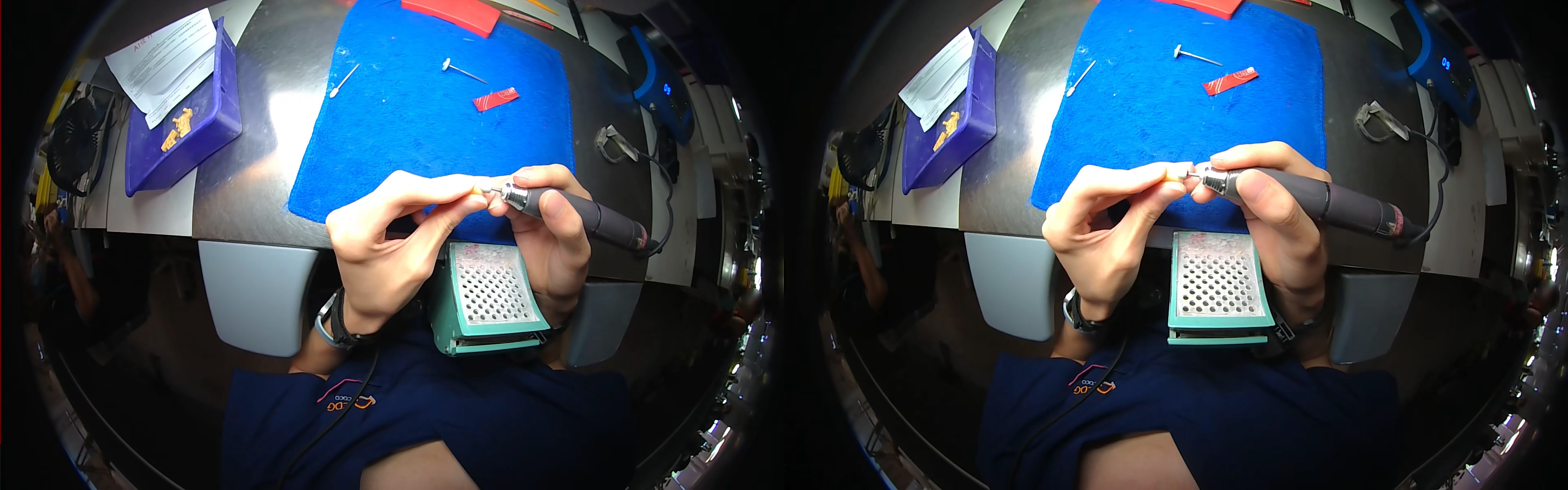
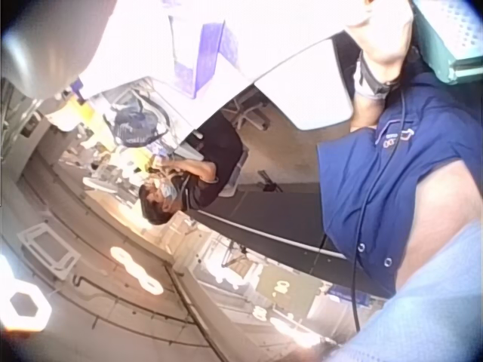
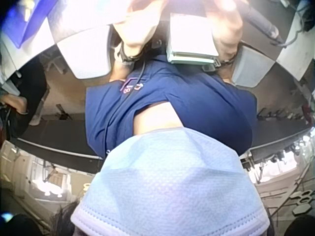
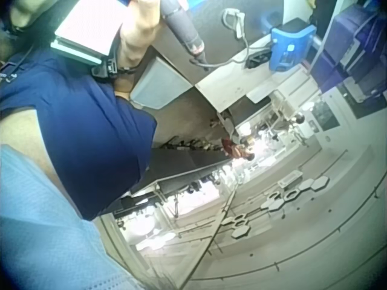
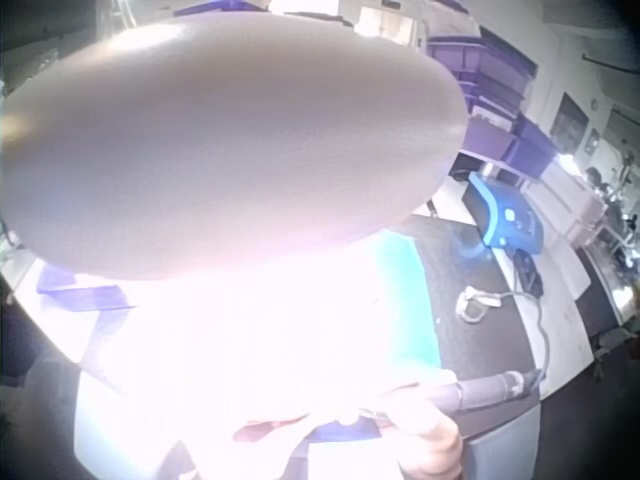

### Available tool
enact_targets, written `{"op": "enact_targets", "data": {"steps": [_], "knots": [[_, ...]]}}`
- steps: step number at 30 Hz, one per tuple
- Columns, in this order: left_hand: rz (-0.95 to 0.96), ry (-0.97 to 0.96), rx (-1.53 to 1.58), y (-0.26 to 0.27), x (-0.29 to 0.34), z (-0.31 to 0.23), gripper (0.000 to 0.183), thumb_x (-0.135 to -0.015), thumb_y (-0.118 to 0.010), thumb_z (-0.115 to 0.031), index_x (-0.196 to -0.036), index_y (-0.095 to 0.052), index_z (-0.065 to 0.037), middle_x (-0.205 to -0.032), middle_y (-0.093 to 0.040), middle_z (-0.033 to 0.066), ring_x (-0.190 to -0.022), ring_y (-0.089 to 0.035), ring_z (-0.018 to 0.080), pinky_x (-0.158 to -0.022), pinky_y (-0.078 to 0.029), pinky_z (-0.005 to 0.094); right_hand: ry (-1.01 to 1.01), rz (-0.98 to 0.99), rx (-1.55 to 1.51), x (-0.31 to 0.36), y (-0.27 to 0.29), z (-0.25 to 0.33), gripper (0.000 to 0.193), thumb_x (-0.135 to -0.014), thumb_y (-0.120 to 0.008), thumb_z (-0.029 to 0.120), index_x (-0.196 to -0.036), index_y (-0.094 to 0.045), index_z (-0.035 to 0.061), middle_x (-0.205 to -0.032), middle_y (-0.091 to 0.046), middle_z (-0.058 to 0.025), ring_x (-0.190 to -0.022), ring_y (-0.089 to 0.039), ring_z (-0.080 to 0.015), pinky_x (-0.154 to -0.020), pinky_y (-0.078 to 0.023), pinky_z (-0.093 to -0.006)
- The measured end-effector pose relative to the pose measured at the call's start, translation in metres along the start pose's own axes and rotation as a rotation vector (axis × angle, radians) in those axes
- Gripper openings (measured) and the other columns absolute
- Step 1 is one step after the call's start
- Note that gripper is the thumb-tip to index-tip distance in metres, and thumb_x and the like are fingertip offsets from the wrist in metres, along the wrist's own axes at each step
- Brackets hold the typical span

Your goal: The recorder uses a dental handpiece (grinder) to shape and refine a small white dental prosthesis (tooth/crown) while working at a professional dental lab bench.

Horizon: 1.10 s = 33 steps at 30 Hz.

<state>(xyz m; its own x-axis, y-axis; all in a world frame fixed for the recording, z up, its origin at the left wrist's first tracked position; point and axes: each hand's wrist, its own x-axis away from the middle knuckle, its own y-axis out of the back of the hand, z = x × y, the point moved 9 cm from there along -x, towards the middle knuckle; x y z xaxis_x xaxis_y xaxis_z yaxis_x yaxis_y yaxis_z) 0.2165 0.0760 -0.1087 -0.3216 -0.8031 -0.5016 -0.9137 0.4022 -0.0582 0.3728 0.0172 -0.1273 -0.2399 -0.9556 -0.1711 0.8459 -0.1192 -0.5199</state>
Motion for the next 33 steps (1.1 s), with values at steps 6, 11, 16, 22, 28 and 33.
{"op": "enact_targets", "data": {"steps": [6,11,16,22,28,33], "knots": [[0.003,-0.004,-0.004,-0.0002,0.0001,0.0004,0.016,-0.085,-0.073,0.013,-0.097,-0.064,0.006,-0.096,-0.075,0.0204,-0.091,-0.075,0.0242,-0.083,-0.061,0.0318,-0.002,0.002,0.0,0.0004,-0.0004,0.0001,0.032,-0.095,-0.056,0.014,-0.113,-0.061,-0.0116,-0.1,-0.069,-0.0262,-0.098,-0.069,-0.0292,-0.095,-0.052,-0.0409],[0.002,0.032,0.004,0.0002,0.0013,0.003,0.017,-0.085,-0.074,0.012,-0.097,-0.065,0.005,-0.096,-0.075,0.0202,-0.092,-0.075,0.0236,-0.083,-0.061,0.0313,0.021,0.037,-0.028,0.0004,-0.0024,0.0016,0.033,-0.095,-0.056,0.015,-0.114,-0.061,-0.0117,-0.101,-0.069,-0.0263,-0.098,-0.069,-0.0291,-0.096,-0.052,-0.0412],[0.014,0.024,-0.033,0.0001,0.0018,0.0026,0.017,-0.085,-0.074,0.012,-0.097,-0.064,0.005,-0.097,-0.075,0.0203,-0.092,-0.075,0.0237,-0.084,-0.061,0.0317,0.02,0.033,-0.022,0.0003,-0.0008,0.0015,0.032,-0.095,-0.056,0.014,-0.114,-0.061,-0.012,-0.101,-0.069,-0.0263,-0.098,-0.069,-0.0293,-0.096,-0.052,-0.0414],[0.005,0.004,0.026,-0.0003,0.0011,0.0016,0.017,-0.085,-0.073,0.013,-0.097,-0.064,0.005,-0.097,-0.074,0.0203,-0.092,-0.075,0.0236,-0.084,-0.061,0.0317,0.005,0.012,-0.019,0.0008,0.0,0.0009,0.033,-0.094,-0.055,0.014,-0.114,-0.061,-0.012,-0.101,-0.069,-0.0263,-0.097,-0.069,-0.0296,-0.095,-0.052,-0.0414],[0.006,0.002,0.019,0.0005,0.0013,0.0013,0.017,-0.085,-0.073,0.013,-0.098,-0.064,0.005,-0.097,-0.074,0.0205,-0.091,-0.075,0.0241,-0.084,-0.061,0.032,-0.012,-0.016,0.0,0.0006,0.0011,-0.0005,0.033,-0.094,-0.055,0.014,-0.114,-0.061,-0.0122,-0.101,-0.069,-0.0267,-0.097,-0.069,-0.0296,-0.095,-0.053,-0.0414],[-0.021,-0.007,-0.047,0.0008,0.0012,0.0002,0.019,-0.085,-0.074,0.012,-0.1,-0.064,0.006,-0.096,-0.075,0.0203,-0.091,-0.075,0.024,-0.083,-0.06,0.0312,-0.005,0.021,-0.064,-0.0007,0.0,-0.0007,0.032,-0.095,-0.054,0.013,-0.114,-0.061,-0.0121,-0.101,-0.069,-0.027,-0.098,-0.07,-0.0301,-0.095,-0.054,-0.0419]]}}
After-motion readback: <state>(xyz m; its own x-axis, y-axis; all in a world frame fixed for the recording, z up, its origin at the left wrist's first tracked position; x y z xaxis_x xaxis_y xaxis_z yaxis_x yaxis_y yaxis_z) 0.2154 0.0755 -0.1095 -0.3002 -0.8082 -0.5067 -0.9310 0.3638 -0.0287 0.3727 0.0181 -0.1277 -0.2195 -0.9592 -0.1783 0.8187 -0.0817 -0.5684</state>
